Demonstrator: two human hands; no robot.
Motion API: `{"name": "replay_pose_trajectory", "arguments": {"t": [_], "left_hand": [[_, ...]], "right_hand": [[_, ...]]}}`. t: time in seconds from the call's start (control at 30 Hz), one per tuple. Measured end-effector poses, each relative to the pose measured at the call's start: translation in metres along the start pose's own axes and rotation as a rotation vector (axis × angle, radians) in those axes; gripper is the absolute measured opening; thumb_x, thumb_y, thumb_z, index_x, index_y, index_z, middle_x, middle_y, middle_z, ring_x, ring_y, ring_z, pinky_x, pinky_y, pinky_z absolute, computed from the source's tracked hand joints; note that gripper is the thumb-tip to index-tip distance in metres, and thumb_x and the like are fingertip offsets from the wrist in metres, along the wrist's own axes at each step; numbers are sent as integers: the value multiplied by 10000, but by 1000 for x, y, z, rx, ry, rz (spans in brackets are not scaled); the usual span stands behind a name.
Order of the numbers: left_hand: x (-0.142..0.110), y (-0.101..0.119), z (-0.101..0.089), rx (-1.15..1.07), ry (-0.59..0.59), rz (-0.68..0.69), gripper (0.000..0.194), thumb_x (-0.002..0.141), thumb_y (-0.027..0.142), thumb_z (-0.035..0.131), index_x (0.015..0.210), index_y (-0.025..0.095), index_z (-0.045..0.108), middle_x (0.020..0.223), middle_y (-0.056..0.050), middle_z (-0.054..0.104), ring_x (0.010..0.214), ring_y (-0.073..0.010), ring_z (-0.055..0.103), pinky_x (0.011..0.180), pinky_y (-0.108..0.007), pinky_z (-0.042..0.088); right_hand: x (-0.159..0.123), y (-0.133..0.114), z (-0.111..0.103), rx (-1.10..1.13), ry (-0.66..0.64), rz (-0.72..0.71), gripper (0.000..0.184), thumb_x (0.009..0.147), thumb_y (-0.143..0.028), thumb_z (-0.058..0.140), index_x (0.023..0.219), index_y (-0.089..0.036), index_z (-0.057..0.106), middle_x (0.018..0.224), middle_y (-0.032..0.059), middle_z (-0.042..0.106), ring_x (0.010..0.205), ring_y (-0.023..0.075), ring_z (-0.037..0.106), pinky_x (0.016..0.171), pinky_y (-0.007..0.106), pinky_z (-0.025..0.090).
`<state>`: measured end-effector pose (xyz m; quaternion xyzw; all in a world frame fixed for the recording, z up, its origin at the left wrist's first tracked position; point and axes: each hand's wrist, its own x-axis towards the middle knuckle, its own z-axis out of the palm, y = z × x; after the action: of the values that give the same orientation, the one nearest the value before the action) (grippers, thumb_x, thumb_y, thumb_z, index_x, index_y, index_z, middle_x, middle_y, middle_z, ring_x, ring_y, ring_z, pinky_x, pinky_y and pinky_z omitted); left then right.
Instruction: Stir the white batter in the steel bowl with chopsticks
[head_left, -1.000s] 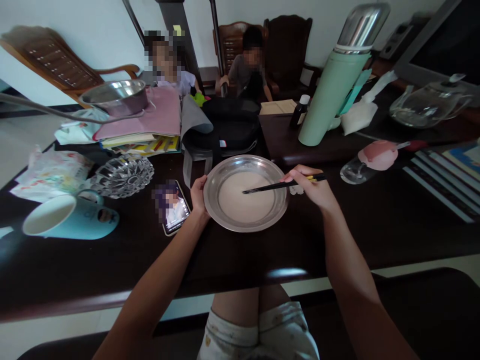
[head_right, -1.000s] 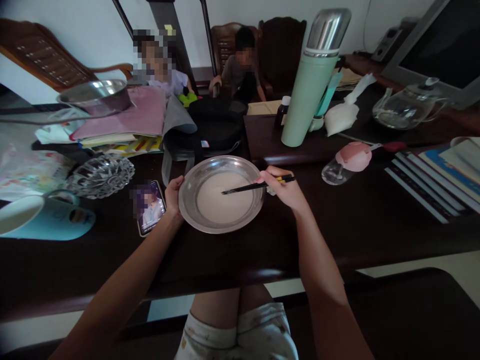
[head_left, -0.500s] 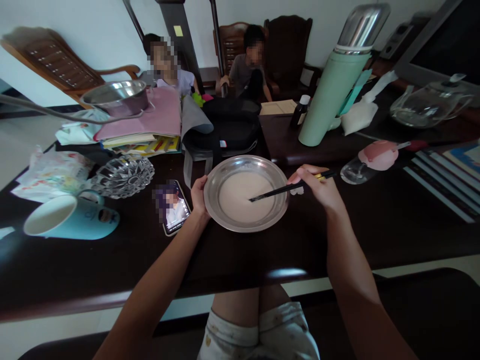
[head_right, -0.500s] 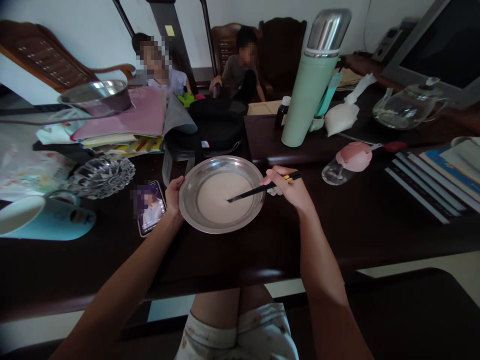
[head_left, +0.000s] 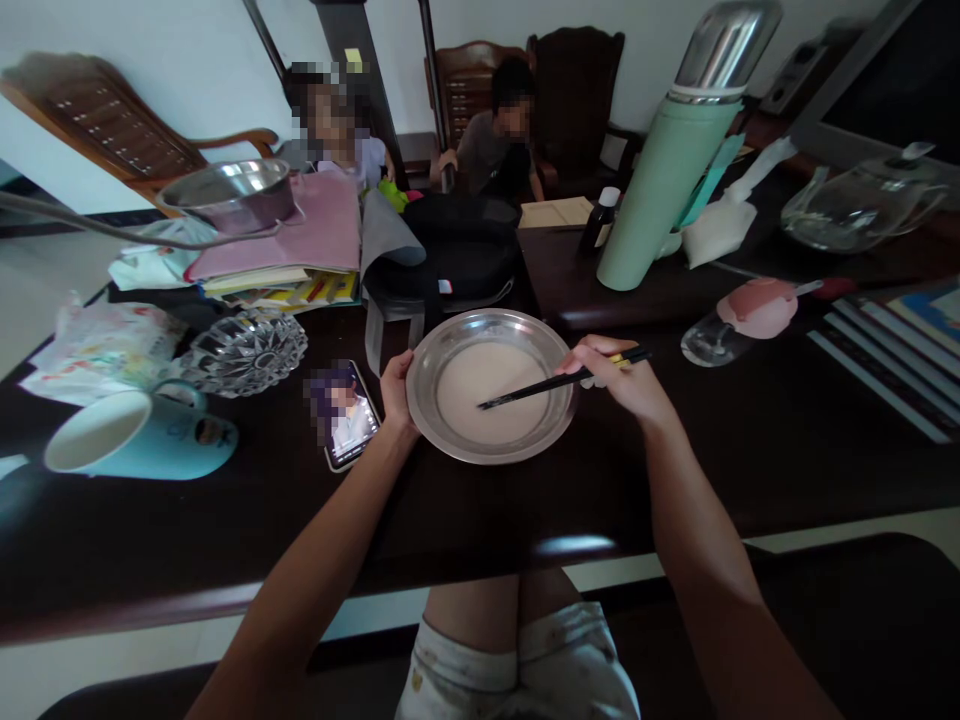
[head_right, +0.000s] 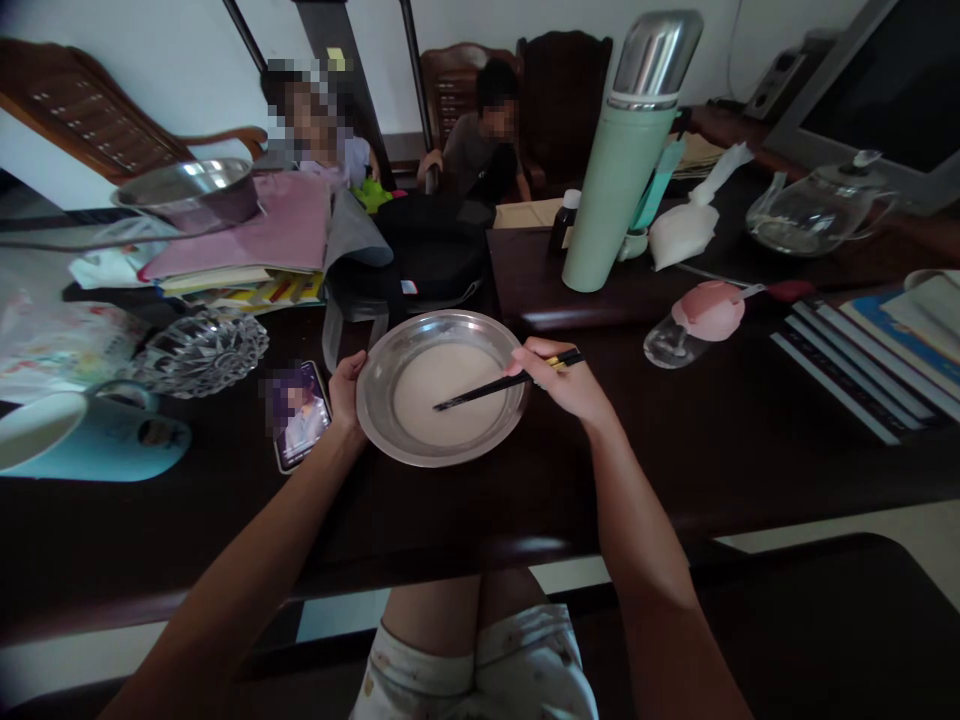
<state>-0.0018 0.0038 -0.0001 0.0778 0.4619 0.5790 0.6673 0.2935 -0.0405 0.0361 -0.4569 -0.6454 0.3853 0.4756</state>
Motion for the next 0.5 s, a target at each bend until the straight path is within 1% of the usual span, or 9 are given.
{"name": "replay_pose_trajectory", "arguments": {"t": [0.03, 0.1, 0.2, 0.3, 0.4, 0.47, 0.5], "left_hand": [[0, 0, 0, 4, 1, 2, 145, 833, 335, 675, 739, 223, 680, 688, -39, 781, 820, -308, 817, 810, -409, 678], [0, 0, 0, -4, -3, 12, 138, 836, 331, 673, 743, 229, 678, 687, -39, 779, 828, -310, 817, 811, -408, 676], [0, 0, 0, -32, -14, 0, 127, 841, 315, 676, 747, 229, 679, 681, -34, 771, 837, -309, 820, 811, -394, 671], [1, -1, -1, -69, -12, -10, 133, 847, 298, 675, 739, 222, 690, 659, -29, 755, 838, -302, 824, 815, -374, 667], [1, -1, -1, -63, -15, 11, 138, 837, 307, 707, 734, 216, 701, 652, -29, 752, 844, -314, 825, 835, -387, 668], [-1, 0, 0, -49, -7, 4, 151, 850, 302, 686, 732, 210, 701, 677, -41, 771, 856, -323, 824, 850, -412, 673], [-2, 1, 1, -53, 4, -8, 169, 866, 293, 654, 728, 207, 698, 692, -49, 780, 862, -324, 824, 857, -422, 675]], "right_hand": [[0, 0, 1, -8, -5, -9, 556, 902, -795, 728, 716, -276, 799, 768, 49, 824, 824, 245, 812, 786, 379, 646], [0, 2, 1, -16, 27, -20, 543, 912, -783, 727, 729, -277, 800, 775, 50, 823, 823, 242, 809, 783, 376, 643], [0, 3, -3, -1, 85, 3, 530, 906, -760, 755, 711, -269, 787, 743, 48, 810, 755, 229, 786, 723, 362, 625], [-1, 1, -2, 24, 35, 34, 550, 886, -784, 759, 696, -268, 783, 720, 43, 803, 694, 220, 765, 678, 359, 617], [0, -2, 1, 24, -9, 23, 560, 877, -806, 749, 692, -278, 790, 723, 38, 805, 736, 229, 784, 737, 372, 638], [0, -2, 1, 16, 24, 7, 560, 874, -805, 752, 684, -280, 788, 735, 39, 812, 756, 229, 789, 767, 373, 637], [0, -2, -1, 16, 49, 8, 558, 873, -799, 759, 677, -278, 784, 737, 40, 815, 741, 225, 784, 756, 370, 631]]}}
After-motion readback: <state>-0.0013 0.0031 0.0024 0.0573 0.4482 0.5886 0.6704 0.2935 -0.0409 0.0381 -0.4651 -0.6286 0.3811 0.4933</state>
